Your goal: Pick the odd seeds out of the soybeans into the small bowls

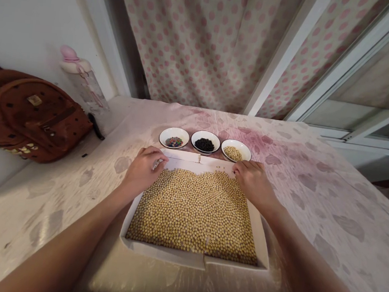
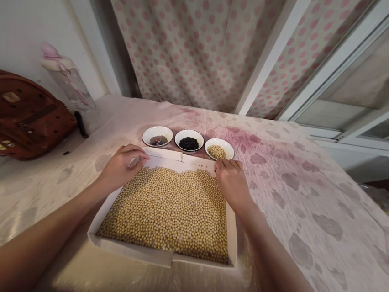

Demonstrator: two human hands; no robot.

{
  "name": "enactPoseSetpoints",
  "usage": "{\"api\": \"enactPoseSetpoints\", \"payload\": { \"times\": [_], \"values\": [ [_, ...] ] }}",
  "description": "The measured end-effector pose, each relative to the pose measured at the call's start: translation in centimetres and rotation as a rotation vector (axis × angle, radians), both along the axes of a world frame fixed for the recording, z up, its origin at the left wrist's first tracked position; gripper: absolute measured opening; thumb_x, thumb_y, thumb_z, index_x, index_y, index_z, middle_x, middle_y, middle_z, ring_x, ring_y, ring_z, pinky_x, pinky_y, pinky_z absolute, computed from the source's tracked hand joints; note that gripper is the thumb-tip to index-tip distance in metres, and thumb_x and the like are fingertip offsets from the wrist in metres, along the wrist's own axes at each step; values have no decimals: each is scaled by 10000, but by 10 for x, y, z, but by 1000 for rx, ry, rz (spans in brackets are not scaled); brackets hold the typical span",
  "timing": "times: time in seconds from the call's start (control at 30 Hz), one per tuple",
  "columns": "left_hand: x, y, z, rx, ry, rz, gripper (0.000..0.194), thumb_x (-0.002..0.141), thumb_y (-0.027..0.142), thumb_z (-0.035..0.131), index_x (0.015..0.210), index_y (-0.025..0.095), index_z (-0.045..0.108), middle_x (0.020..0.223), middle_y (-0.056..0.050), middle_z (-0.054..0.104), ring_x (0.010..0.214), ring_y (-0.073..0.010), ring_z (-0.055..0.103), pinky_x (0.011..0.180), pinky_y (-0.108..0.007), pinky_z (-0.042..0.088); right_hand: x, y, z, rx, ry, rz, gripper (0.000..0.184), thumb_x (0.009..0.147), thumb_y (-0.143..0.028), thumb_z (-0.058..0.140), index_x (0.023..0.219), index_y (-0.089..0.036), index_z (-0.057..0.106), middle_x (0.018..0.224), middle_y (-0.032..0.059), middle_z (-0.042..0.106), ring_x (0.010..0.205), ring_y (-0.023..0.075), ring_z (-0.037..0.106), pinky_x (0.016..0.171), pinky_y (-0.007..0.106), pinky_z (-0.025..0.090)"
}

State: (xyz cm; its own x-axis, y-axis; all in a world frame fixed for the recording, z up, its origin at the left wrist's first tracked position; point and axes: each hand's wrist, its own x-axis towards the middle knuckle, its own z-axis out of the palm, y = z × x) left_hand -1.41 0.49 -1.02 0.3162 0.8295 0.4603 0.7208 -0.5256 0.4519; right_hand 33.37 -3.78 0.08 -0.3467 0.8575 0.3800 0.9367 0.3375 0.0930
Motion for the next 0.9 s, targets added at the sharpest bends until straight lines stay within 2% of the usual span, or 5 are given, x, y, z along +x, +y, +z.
{"api": "enactPoseSetpoints", "payload": {
  "times": [0.2,0.37,0.6,0.9],
  "values": [
    [0,0,0,-2,1,2,149,894,183,583,934,235,716,1016,-50,654,1001,-233,596,961,-456,476,1,-1,2,-18,36,-3,200,920,-141,460,775,-191,586,782,81,673,781,222,589,782,356,323],
    [0,0,0,10,2,-6,157,894,174,577,934,237,714,1005,-48,658,997,-234,601,963,-455,468,-7,1,-3,14,14,-34,176,931,-158,476,830,-173,620,823,103,690,802,234,594,786,364,327],
    [0,1,0,11,22,-5,156,888,159,578,929,224,713,1006,-54,661,997,-235,601,950,-445,469,-12,2,-6,0,-106,-49,202,919,-121,482,799,-169,637,821,116,684,820,243,592,789,377,327],
    [0,0,0,0,18,-8,157,884,153,584,927,226,716,1010,-52,665,1000,-238,602,953,-447,468,-16,1,-7,-27,-111,-81,202,921,-86,465,857,-140,649,876,131,690,863,247,600,813,380,327]
  ]
}}
